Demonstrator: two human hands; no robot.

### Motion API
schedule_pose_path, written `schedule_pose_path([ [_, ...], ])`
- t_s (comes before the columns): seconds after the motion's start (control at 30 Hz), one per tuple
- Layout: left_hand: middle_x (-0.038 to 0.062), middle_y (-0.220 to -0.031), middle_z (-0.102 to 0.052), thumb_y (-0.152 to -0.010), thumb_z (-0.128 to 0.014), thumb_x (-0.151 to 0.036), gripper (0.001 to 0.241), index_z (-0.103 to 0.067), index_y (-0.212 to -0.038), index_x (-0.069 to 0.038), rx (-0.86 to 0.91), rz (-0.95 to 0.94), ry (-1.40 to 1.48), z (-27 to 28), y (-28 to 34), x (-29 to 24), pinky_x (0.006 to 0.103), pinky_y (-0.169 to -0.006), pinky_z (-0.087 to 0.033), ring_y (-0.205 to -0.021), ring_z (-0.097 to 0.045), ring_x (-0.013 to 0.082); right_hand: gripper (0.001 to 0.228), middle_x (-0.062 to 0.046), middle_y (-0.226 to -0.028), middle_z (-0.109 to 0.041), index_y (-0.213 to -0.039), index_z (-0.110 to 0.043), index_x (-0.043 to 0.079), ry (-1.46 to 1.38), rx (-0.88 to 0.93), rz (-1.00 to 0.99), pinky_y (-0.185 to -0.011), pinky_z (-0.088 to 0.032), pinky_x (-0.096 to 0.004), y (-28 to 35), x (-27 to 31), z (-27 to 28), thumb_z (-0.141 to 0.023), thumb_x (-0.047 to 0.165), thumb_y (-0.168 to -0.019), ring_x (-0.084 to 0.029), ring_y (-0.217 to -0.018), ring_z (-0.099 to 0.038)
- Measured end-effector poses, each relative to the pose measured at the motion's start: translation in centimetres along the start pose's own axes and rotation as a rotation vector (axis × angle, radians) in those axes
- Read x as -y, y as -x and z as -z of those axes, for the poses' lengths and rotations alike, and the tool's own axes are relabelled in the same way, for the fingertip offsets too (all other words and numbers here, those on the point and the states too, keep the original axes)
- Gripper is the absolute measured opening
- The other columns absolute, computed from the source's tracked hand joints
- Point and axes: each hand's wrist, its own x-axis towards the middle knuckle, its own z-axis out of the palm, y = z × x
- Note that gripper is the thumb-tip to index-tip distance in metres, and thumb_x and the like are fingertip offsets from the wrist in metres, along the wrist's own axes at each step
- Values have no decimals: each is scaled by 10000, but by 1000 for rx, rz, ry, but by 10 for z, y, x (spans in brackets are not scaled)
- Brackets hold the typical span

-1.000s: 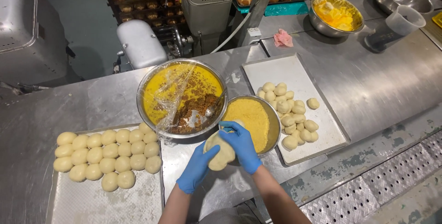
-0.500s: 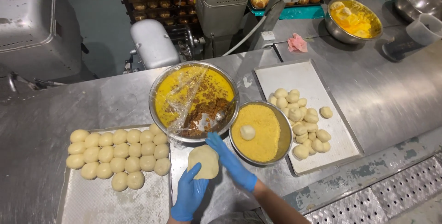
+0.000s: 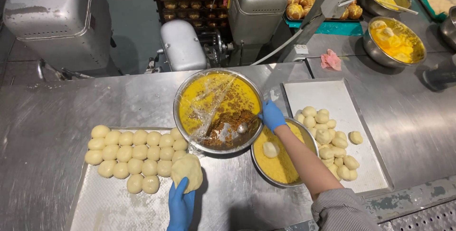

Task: Filling dough balls with a brown filling and shaping them into rounds.

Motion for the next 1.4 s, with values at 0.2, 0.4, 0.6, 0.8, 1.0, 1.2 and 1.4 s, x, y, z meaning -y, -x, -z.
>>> schedule_pose_path([
  [0.2, 154, -1505, -518, -975, -543, -202, 609, -403, -1524, 22, -42, -15, -18, 8, -15, 7, 405, -1141, -381, -1385, -498, 269, 109, -210, -914, -715, -930, -697, 34, 212, 51, 184, -711, -581, -480, 2, 23, -26, -636, 77, -850, -385, -807, -720],
  [0.4, 97, -1505, -523, -968, -570, -244, 618, -418, -1521, -12, -23, 40, -100, -21, -6, 17, 367, -1136, -376, -1378, -497, 212, 116, -172, -840, -733, -824, -747, 93, 245, 166, 318, -673, -567, -491, 19, 54, -42, -632, 98, -820, -369, -787, -724],
  [0.6, 113, -1484, -543, -985, -574, -267, 613, -435, -1509, 21, -30, 9, -100, 4, -13, 26, 353, -1123, -396, -1355, -517, 213, 106, -131, -718, -684, -881, -721, 62, 254, -69, 417, -617, -524, -449, 26, 98, 76, -638, 111, -837, -320, -660, -682],
  [0.8, 110, -1479, -546, -988, -572, -280, 617, -438, -1510, 20, -99, 22, -117, 2, -13, 22, 339, -1116, -402, -1345, -525, 200, 71, -125, -741, -688, -887, -673, 69, 346, -5, 473, -636, -534, -434, 8, 87, 27, -643, 98, -829, -307, -674, -692],
  [1.0, 105, -1481, -554, -994, -558, -287, 594, -462, -1500, 10, -102, -12, -164, 1, -14, 18, 343, -1122, -398, -1343, -532, 205, 89, -148, -742, -722, -758, -743, 98, 333, 166, 524, -627, -548, -453, -39, 98, 24, -664, 117, -795, -338, -707, -717],
  [1.2, 87, -1490, -549, -991, -554, -275, 585, -462, -1507, -13, -104, -7, -168, -13, -9, 13, 336, -1120, -392, -1352, -522, 197, 109, -143, -769, -721, -736, -780, 156, 206, 338, 492, -635, -555, -451, -14, 108, -31, -695, 199, -789, -335, -728, -714],
  [1.4, 91, -1497, -535, -999, -545, -275, 596, -437, -1525, -15, -122, -52, -185, 3, -12, 8, 335, -1112, -393, -1356, -513, 200, 76, -137, -764, -708, -866, -693, 96, 193, 53, 384, -630, -545, -445, 58, 84, -46, -625, 120, -841, -307, -717, -711],
])
